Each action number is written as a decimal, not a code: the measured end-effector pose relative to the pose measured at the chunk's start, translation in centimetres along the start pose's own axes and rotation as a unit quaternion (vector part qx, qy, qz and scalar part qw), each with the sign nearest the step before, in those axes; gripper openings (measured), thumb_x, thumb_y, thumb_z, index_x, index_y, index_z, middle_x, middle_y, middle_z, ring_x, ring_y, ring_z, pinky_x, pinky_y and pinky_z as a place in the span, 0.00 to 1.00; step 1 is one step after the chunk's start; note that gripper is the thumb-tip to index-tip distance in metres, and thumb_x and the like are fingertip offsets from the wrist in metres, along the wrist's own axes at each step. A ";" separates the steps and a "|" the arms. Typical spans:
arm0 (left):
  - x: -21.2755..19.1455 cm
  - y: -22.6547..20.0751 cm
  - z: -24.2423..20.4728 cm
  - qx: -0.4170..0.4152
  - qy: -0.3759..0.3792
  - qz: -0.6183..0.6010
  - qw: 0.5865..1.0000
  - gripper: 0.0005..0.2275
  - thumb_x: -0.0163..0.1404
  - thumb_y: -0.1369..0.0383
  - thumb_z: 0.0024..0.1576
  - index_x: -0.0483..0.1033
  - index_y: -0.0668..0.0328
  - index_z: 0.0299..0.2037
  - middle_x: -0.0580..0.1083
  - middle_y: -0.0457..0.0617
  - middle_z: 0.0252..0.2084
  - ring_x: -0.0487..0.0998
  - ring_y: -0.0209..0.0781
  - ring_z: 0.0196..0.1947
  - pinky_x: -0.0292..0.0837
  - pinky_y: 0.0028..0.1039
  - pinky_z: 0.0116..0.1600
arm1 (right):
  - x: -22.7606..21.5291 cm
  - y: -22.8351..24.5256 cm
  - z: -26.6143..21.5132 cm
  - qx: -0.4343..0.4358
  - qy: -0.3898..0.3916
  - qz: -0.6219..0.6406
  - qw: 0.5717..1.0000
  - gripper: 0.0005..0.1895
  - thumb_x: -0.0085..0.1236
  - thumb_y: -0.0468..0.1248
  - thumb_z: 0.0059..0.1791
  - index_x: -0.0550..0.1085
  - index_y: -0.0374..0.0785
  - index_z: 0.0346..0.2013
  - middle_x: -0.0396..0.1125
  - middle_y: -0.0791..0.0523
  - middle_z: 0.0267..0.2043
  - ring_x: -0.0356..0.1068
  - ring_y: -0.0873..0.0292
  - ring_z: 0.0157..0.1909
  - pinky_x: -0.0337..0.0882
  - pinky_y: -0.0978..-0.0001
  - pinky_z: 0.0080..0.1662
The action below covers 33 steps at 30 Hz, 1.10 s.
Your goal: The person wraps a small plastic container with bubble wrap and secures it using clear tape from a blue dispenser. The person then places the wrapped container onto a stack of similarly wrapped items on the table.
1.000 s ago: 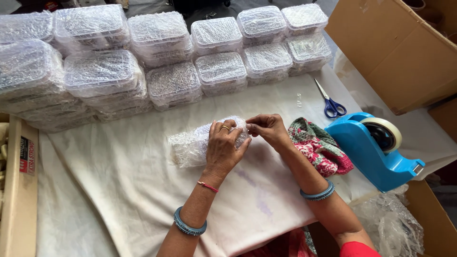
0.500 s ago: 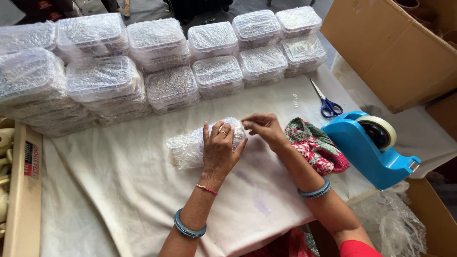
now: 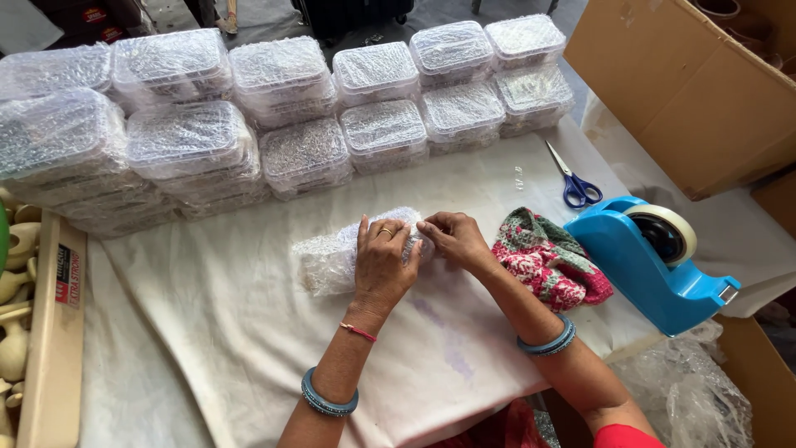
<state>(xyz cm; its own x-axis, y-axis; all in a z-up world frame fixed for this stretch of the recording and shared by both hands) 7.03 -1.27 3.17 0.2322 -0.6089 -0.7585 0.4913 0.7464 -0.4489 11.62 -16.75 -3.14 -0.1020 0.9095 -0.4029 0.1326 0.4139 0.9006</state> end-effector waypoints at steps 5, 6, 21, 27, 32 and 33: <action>-1.0 -0.7 0.0 0.016 -0.002 0.024 1.000 0.16 0.59 0.62 0.54 0.80 0.64 0.49 0.75 0.49 0.50 0.72 0.45 0.57 0.48 0.53 0.76 | 0.7 0.0 -0.1 -0.028 -0.015 -0.092 0.995 0.21 0.58 0.49 0.52 0.78 0.33 0.45 0.75 0.52 0.33 0.74 0.61 0.33 0.74 0.67 0.36; -1.3 -0.9 0.1 0.024 0.001 0.029 0.999 0.17 0.60 0.61 0.53 0.80 0.65 0.48 0.75 0.49 0.50 0.72 0.45 0.57 0.48 0.54 0.75 | 1.0 -0.1 0.0 -0.047 -0.021 -0.104 0.993 0.21 0.58 0.49 0.53 0.78 0.32 0.46 0.75 0.51 0.36 0.75 0.60 0.36 0.75 0.67 0.39; -2.7 -0.1 -0.8 0.016 -0.087 0.025 0.996 0.27 0.66 0.63 0.49 0.75 0.68 0.57 0.72 0.53 0.57 0.69 0.51 0.62 0.53 0.54 0.74 | 4.2 1.0 -2.1 0.005 0.051 0.349 0.936 0.25 0.54 0.45 0.54 0.68 0.35 0.62 0.72 0.55 0.45 0.72 0.67 0.44 0.75 0.72 0.43; -3.5 -3.6 -1.2 0.044 -0.157 -0.034 0.986 0.27 0.64 0.64 0.52 0.74 0.69 0.60 0.70 0.54 0.61 0.68 0.52 0.65 0.51 0.52 0.76 | 0.3 3.3 -2.9 -0.164 -0.062 0.331 0.927 0.17 0.61 0.40 0.55 0.70 0.33 0.52 0.73 0.54 0.40 0.72 0.67 0.40 0.74 0.77 0.42; -5.2 -4.1 -1.1 0.089 -0.152 -0.109 0.978 0.22 0.61 0.67 0.55 0.75 0.65 0.59 0.69 0.56 0.65 0.69 0.53 0.67 0.57 0.47 0.76 | -4.0 7.7 -5.4 -0.298 -0.169 0.112 0.933 0.19 0.64 0.37 0.53 0.68 0.33 0.53 0.73 0.52 0.45 0.75 0.62 0.47 0.77 0.71 0.47; -5.2 -3.9 -1.1 0.103 -0.147 -0.132 0.975 0.19 0.60 0.68 0.56 0.77 0.62 0.57 0.70 0.55 0.65 0.70 0.52 0.68 0.60 0.46 0.76 | -4.7 8.3 -5.7 -0.325 -0.206 0.026 0.923 0.21 0.66 0.36 0.52 0.67 0.33 0.53 0.74 0.49 0.47 0.76 0.59 0.49 0.78 0.69 0.50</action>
<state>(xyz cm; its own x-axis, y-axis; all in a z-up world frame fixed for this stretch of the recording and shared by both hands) 2.95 -0.70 8.36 0.2906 -0.8452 -0.4485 0.7174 0.5027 -0.4824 7.55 -17.78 7.19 0.2900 0.9199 -0.2640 -0.5061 0.3816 0.7734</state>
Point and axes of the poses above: each hand's wrist, its own z-axis towards the middle knuckle, its own x-axis out of the palm, y = z × x, the point moved 9 cm from there along z, towards the middle knuckle
